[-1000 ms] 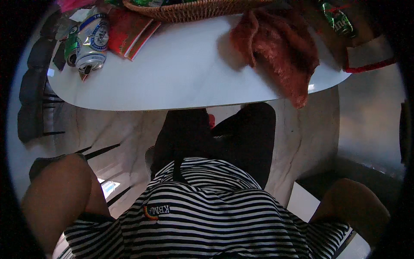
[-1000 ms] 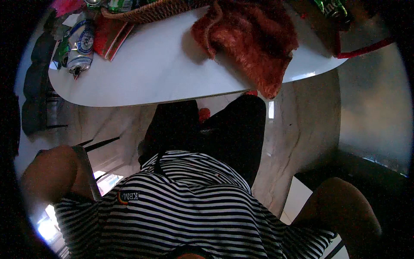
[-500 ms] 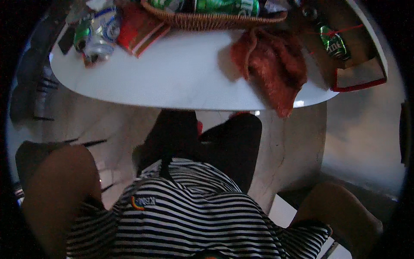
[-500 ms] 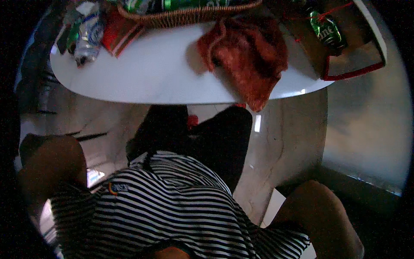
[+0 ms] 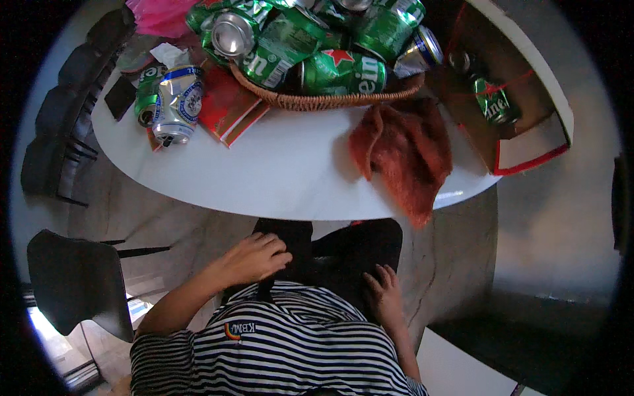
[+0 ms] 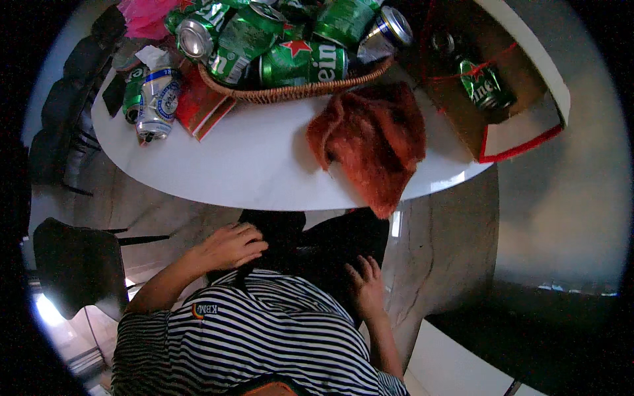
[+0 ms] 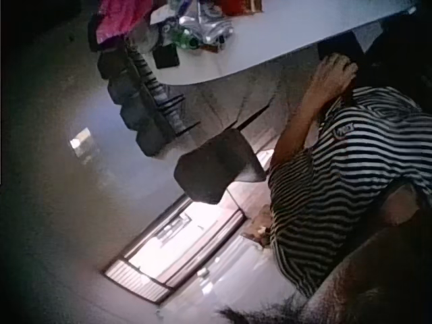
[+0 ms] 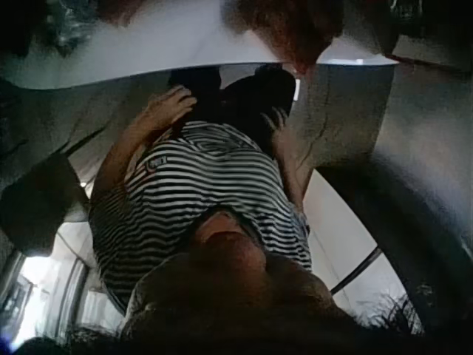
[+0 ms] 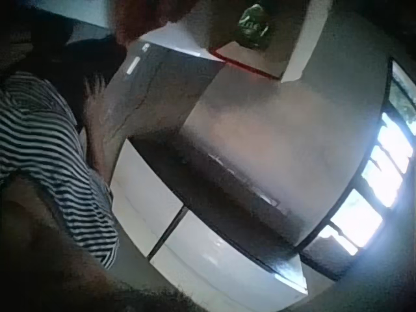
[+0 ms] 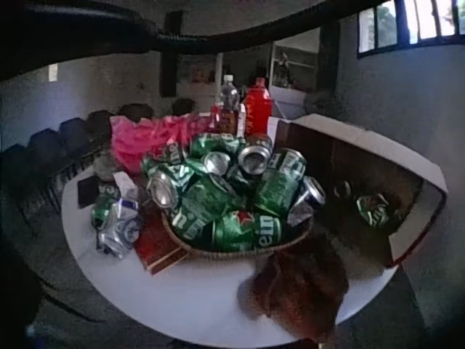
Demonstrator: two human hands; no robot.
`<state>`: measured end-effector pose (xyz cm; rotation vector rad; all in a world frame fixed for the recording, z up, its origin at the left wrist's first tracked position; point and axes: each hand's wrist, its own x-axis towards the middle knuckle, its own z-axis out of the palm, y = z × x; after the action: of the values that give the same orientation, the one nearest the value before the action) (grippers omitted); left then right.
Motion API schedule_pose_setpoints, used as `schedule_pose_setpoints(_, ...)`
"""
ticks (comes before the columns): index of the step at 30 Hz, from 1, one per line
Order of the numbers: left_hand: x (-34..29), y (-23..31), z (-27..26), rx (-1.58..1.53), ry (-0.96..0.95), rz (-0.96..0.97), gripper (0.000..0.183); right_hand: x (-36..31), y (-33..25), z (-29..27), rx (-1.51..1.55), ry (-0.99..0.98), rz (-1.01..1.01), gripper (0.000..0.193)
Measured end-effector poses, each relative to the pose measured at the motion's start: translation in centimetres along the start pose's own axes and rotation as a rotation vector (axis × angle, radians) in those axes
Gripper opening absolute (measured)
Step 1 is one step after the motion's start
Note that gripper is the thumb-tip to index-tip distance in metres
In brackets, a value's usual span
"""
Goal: The person wipes several green and silver beverage cans with a reddish cloth while seated at a white table. They handle each can one at a time, rotating it to wipe different sides, and place the cleaned cans into a cardboard box.
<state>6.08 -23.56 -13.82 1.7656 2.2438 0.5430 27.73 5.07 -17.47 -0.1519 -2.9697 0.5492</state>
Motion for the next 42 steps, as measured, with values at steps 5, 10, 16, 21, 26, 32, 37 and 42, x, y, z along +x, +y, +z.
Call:
schedule_pose_setpoints(5, 0.9, -1.2, 7.6, -0.017, 0.068, -0.186, 0.031, -0.1, 1.4, 1.9, -0.037, -0.077, -0.016, 0.021)
schedule_pose_setpoints(10, 2.6, -0.6, 9.5, -0.058, 0.044, -0.142, 0.03, -0.4, -0.8, 1.5, 0.103, 0.017, 0.158, 0.012)
schedule_pose_setpoints(16, 2.6, -0.6, 10.0, -0.105, 0.052, -0.141, 0.027, -0.4, -2.0, 1.4, 0.121, 0.064, 0.269, 0.01)
schedule_pose_setpoints(21, 3.3, -0.1, 10.3, -0.125, -0.107, -0.116, 0.028, -1.0, -2.1, 0.3, 0.254, -0.115, 0.413, 0.01)
schedule_pose_setpoints(26, 3.7, 0.0, 10.2, -0.134, -0.129, -0.072, 0.028, -3.9, -4.1, -0.8, 0.502, -0.247, 0.298, 0.012)
schedule_pose_setpoints(32, 4.1, 0.3, 10.3, -0.273, -0.142, -0.033, 0.019, -4.9, -4.8, -2.1, 0.432, -0.523, 0.413, 0.023)
schedule_pose_setpoints(37, 4.1, 2.0, 8.4, -0.239, -0.39, 0.005, 0.021, -5.9, -5.0, -1.9, 0.392, -0.558, 0.389, 0.031)
schedule_pose_setpoints(42, 2.9, 1.5, 8.8, -0.36, -0.191, -0.114, 0.021, 0.2, -7.1, -5.4, 0.408, -0.635, 0.309, 0.025)
